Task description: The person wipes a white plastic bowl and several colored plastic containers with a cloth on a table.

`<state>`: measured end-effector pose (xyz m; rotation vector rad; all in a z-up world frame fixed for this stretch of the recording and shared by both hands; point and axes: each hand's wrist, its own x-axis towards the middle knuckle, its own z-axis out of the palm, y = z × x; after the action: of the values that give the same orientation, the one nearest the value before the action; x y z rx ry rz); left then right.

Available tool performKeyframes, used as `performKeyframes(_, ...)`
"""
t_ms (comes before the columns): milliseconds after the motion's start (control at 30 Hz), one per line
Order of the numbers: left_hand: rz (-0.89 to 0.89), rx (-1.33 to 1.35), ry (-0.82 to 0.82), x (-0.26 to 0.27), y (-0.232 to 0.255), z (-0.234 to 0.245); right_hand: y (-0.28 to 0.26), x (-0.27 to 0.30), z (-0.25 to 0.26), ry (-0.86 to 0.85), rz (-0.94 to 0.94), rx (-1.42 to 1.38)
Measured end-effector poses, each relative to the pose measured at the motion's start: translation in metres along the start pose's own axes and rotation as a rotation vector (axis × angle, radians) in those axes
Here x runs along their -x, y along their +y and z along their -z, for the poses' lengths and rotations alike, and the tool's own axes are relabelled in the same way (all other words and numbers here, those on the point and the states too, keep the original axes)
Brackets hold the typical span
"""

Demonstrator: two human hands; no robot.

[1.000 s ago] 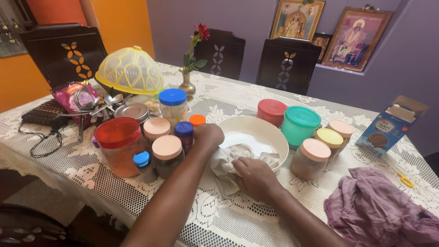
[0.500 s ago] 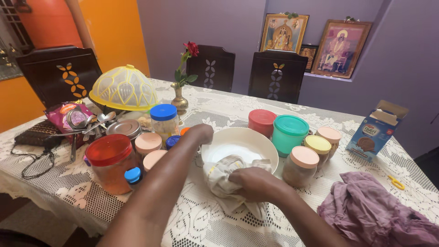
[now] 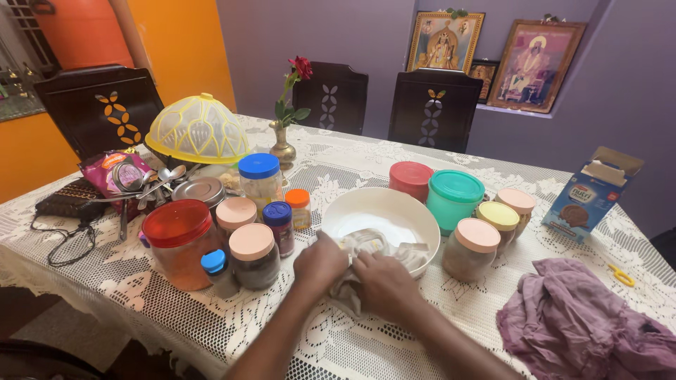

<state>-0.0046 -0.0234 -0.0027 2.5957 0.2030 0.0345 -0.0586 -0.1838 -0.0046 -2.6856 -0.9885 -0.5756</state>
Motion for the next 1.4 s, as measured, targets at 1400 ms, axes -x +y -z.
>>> performKeyframes(1400,-1.115,0.007,0.246,0.031,-0.012,0.003,0.068,0.019,-0.028,0.687,-0.257,-0.297)
